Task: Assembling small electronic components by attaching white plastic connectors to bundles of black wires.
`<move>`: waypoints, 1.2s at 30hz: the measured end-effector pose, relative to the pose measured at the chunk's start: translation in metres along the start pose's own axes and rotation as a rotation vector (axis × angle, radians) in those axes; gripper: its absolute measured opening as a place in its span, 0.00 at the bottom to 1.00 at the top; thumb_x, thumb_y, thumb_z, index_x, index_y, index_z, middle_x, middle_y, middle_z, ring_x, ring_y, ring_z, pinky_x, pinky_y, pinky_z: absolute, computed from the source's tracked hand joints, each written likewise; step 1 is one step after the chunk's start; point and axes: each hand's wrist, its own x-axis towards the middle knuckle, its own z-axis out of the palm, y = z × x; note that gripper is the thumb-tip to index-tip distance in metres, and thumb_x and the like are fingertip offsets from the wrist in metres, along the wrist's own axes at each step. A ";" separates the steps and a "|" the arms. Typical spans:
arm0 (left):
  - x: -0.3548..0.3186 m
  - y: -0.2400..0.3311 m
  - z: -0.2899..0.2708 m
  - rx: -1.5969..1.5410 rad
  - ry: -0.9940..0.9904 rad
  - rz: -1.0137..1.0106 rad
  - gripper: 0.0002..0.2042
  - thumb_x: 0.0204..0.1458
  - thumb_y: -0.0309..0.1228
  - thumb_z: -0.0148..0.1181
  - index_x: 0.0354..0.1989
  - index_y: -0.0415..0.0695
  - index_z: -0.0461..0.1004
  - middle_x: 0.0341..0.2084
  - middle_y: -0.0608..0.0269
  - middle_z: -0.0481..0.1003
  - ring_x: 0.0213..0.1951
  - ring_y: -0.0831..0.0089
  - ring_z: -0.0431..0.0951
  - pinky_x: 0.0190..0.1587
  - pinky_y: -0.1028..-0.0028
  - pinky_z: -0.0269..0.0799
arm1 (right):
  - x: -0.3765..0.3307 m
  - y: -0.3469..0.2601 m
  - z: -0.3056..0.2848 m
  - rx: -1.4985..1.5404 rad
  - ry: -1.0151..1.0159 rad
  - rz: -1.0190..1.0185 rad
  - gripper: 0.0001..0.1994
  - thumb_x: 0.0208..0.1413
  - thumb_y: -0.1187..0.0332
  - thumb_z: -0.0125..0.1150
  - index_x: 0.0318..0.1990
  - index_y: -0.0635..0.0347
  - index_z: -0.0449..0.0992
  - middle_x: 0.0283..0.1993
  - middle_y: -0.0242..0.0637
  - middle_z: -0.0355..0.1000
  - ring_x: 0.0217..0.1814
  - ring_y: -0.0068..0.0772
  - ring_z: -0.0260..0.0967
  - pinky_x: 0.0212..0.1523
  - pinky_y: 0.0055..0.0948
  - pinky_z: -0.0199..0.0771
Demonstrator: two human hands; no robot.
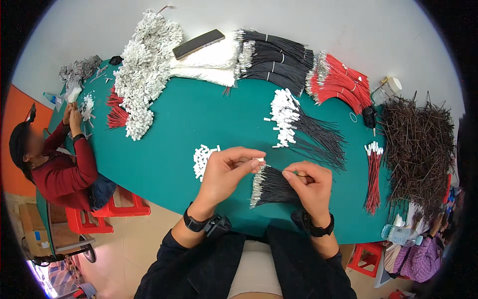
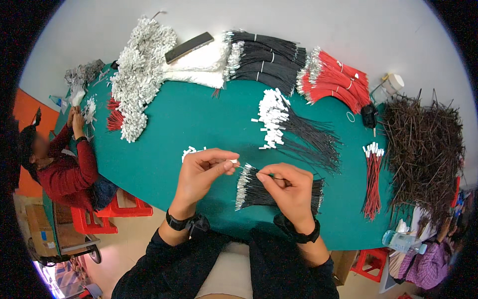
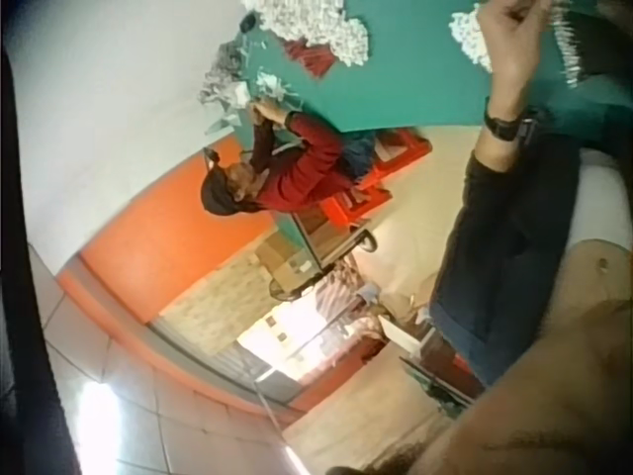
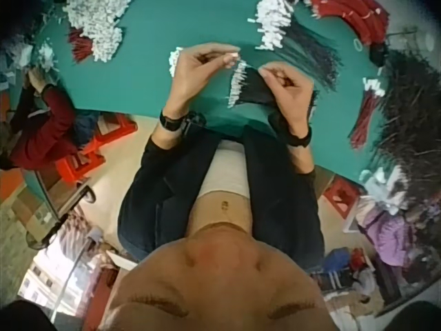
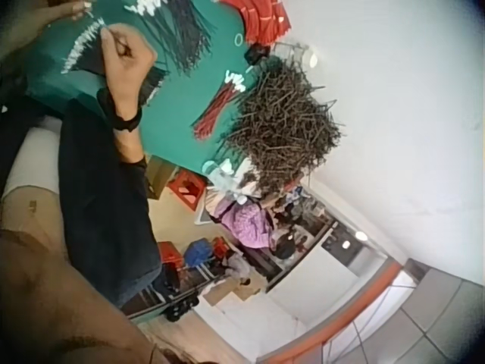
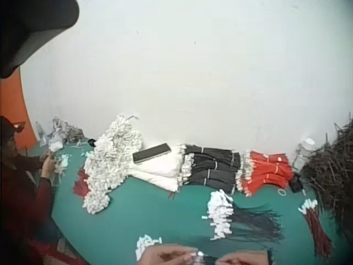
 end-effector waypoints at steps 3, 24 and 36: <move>-0.003 0.003 0.003 0.024 -0.003 -0.015 0.09 0.59 0.20 0.64 0.48 0.34 0.82 0.36 0.57 0.83 0.38 0.76 0.82 0.41 0.78 0.77 | 0.002 -0.006 0.002 -0.079 0.062 -0.087 0.06 0.48 0.79 0.74 0.35 0.63 0.85 0.19 0.25 0.63 0.20 0.14 0.51 0.22 0.21 0.47; -0.003 -0.001 0.006 0.015 0.005 0.021 0.07 0.53 0.17 0.69 0.40 0.34 0.84 0.34 0.58 0.83 0.36 0.77 0.81 0.39 0.79 0.76 | -0.001 -0.011 0.003 -0.239 0.102 -0.252 0.07 0.48 0.81 0.74 0.35 0.62 0.84 0.19 0.29 0.62 0.19 0.20 0.55 0.20 0.25 0.51; -0.004 -0.009 0.010 -0.156 0.073 0.101 0.08 0.52 0.14 0.67 0.41 0.34 0.83 0.38 0.56 0.81 0.38 0.74 0.82 0.44 0.77 0.78 | 0.000 -0.014 0.007 -0.106 0.144 -0.166 0.04 0.51 0.80 0.71 0.35 0.64 0.84 0.21 0.27 0.63 0.21 0.15 0.54 0.21 0.21 0.49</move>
